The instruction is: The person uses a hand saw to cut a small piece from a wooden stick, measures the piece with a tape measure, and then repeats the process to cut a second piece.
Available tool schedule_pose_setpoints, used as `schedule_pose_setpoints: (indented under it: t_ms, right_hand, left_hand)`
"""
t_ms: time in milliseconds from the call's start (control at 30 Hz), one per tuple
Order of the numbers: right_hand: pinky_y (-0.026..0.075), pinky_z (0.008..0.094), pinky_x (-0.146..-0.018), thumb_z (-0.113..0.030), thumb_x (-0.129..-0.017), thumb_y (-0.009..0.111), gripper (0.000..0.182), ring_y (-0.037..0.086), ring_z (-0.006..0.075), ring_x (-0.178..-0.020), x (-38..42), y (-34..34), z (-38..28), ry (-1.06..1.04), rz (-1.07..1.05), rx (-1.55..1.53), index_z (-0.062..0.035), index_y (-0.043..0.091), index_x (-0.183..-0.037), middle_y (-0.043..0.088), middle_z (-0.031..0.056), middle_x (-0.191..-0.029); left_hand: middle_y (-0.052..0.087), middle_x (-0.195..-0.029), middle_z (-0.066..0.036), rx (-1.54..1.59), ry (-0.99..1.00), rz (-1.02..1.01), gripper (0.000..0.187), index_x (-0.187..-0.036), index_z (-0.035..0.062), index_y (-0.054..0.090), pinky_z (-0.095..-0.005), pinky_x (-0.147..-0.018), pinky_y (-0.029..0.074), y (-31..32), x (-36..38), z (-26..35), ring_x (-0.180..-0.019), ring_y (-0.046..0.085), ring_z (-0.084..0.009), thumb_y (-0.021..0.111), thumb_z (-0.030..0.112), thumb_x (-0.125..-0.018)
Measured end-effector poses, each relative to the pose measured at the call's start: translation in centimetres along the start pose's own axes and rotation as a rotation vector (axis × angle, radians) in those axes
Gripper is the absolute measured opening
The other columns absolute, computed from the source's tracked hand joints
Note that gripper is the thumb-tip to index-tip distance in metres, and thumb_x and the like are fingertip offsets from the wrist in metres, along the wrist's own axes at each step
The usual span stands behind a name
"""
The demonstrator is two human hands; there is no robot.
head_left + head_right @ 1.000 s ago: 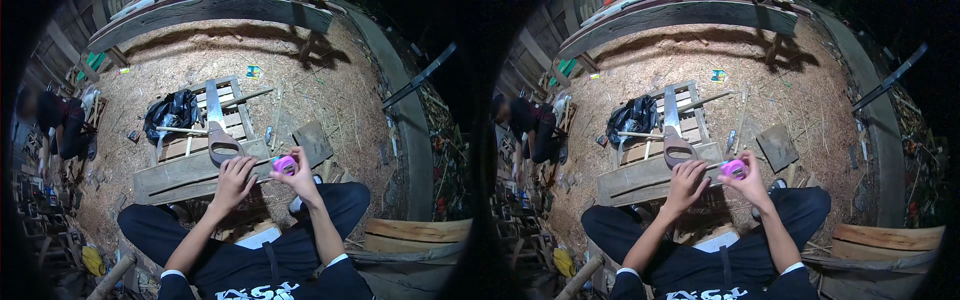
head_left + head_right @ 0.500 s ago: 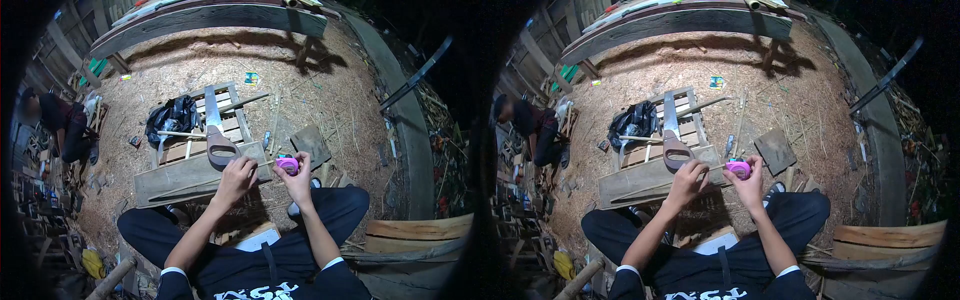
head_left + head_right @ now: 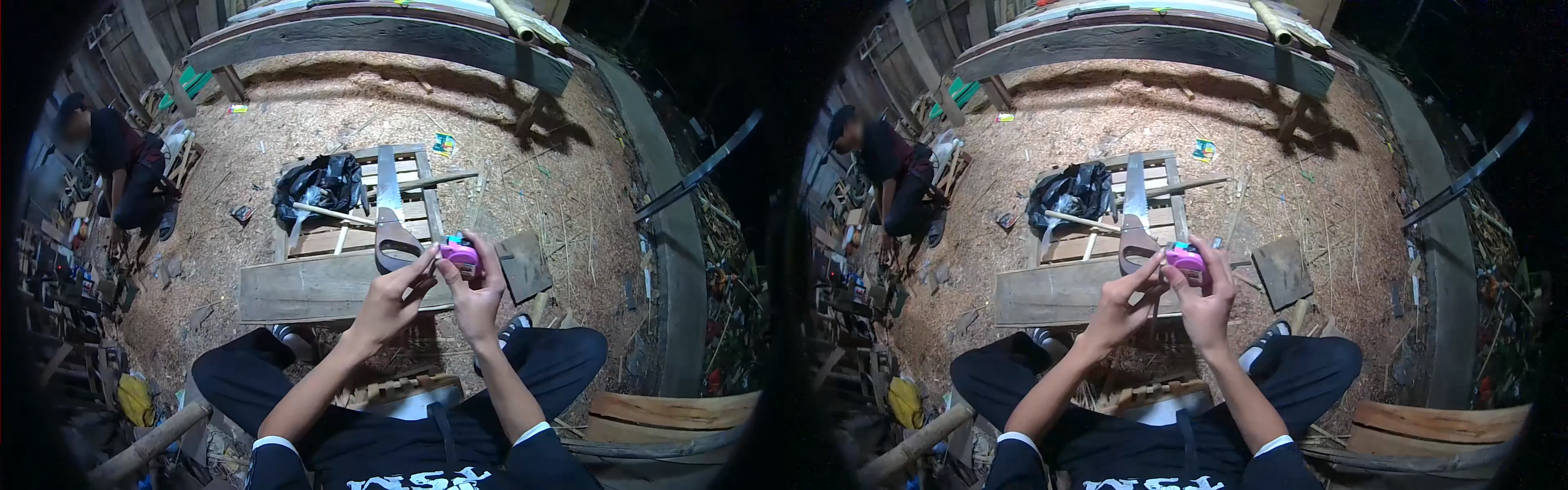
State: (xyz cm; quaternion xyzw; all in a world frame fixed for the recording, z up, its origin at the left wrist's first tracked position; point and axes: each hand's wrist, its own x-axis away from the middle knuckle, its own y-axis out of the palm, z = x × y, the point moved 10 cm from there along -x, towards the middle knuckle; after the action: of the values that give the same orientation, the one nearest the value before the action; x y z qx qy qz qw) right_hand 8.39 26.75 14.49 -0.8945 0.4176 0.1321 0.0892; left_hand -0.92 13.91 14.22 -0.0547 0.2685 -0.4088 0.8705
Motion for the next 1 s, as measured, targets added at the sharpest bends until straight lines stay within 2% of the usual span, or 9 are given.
schedule_pose_setpoints:
  t_ms: [167,433,533,567,667,700,800,933,1000]
  right_hand:
    - [0.056,0.0378,-0.090,-0.012,-0.087,0.086,0.053,0.067,0.0293,-0.107,1.4,4.3,-3.8,-0.280,-0.051,0.200,-0.0062,0.067,-0.136,0.066,0.0140,-0.120]
    - [0.058,0.0422,-0.086,-0.008,-0.088,0.085,0.051,0.068,0.0339,-0.107,2.5,9.6,-5.1,-0.394,-0.150,0.344,-0.0096,0.069,-0.136,0.064,0.0170,-0.122]
    - [0.057,0.0433,-0.085,-0.006,-0.088,0.083,0.051,0.068,0.0362,-0.106,3.4,11.4,-4.7,-0.374,-0.206,0.380,-0.0110,0.068,-0.137,0.062,0.0182,-0.123]
    - [0.056,0.0449,-0.085,-0.005,-0.089,0.081,0.052,0.068,0.0378,-0.105,4.0,11.9,-4.0,-0.358,-0.238,0.368,-0.0129,0.067,-0.139,0.061,0.0191,-0.123]
    - [0.056,0.0459,-0.084,-0.004,-0.090,0.080,0.053,0.068,0.0384,-0.103,4.6,12.9,-2.3,-0.281,-0.246,0.376,-0.0132,0.066,-0.140,0.061,0.0192,-0.122]
    - [0.056,0.0464,-0.084,-0.004,-0.090,0.080,0.052,0.069,0.0395,-0.102,4.5,13.3,-2.4,-0.304,-0.244,0.381,-0.0128,0.066,-0.139,0.062,0.0198,-0.122]
    - [0.064,0.0383,-0.084,0.002,-0.092,0.077,0.047,0.071,0.0317,-0.107,4.1,14.1,-2.8,-0.272,-0.305,0.453,-0.0095,0.067,-0.137,0.060,0.0180,-0.128]
    - [0.061,0.0417,-0.079,0.001,-0.090,0.079,0.045,0.071,0.0350,-0.105,4.2,14.5,-3.1,-0.277,-0.352,0.506,-0.0126,0.070,-0.132,0.059,0.0194,-0.127]
    - [0.059,0.0453,-0.079,-0.004,-0.092,0.077,0.043,0.070,0.0387,-0.099,4.2,14.5,-3.5,-0.280,-0.349,0.513,-0.0149,0.069,-0.133,0.060,0.0202,-0.124]
  left_hand:
    - [0.078,-0.111,-0.022,-0.090,-0.098,0.076,0.060,-0.148,0.0076,0.061,-0.0345,-0.085,0.061,-4.1,1.8,-1.6,-0.099,0.080,-0.0271,0.073,-0.006,-0.091]
    - [0.079,-0.102,-0.023,-0.131,-0.163,0.178,0.039,-0.134,-0.0063,0.066,-0.0323,-0.076,0.060,-7.7,4.4,-3.4,-0.091,0.079,-0.0216,0.068,-0.006,-0.096]
    - [0.075,-0.093,-0.027,-0.034,-0.269,0.290,0.034,-0.130,-0.0015,0.071,-0.0346,-0.072,0.058,-9.4,5.5,-4.0,-0.082,0.079,-0.0232,0.067,-0.002,-0.096]
    - [0.077,-0.091,-0.023,-0.022,-0.385,0.250,0.030,-0.128,-0.0036,0.071,-0.0321,-0.073,0.058,-9.8,5.9,-5.5,-0.083,0.076,-0.0145,0.067,0.001,-0.099]
    - [0.080,-0.093,-0.018,0.229,-0.372,0.293,0.027,-0.127,-0.0044,0.071,-0.0307,-0.075,0.059,-10.2,6.2,-6.8,-0.087,0.072,-0.0092,0.066,0.003,-0.102]
    - [0.076,-0.114,-0.005,0.287,-0.468,0.178,0.032,-0.137,-0.0059,0.066,-0.0280,-0.089,0.058,-9.5,6.6,-8.1,-0.100,0.069,-0.0097,0.061,0.001,-0.106]
    - [0.075,-0.117,-0.007,0.337,-0.488,0.200,0.033,-0.139,-0.0065,0.064,-0.0294,-0.091,0.058,-10.1,6.7,-9.0,-0.102,0.069,-0.0103,0.061,0.003,-0.107]
    - [0.075,-0.120,-0.008,0.365,-0.470,0.187,0.034,-0.140,-0.0064,0.063,-0.0302,-0.094,0.058,-10.2,6.6,-8.4,-0.105,0.069,-0.0111,0.060,0.005,-0.108]
    - [0.079,-0.107,-0.010,0.386,-0.453,0.278,0.032,-0.136,-0.0061,0.066,-0.0282,-0.083,0.059,-10.6,6.9,-8.3,-0.096,0.068,-0.0081,0.061,0.004,-0.106]
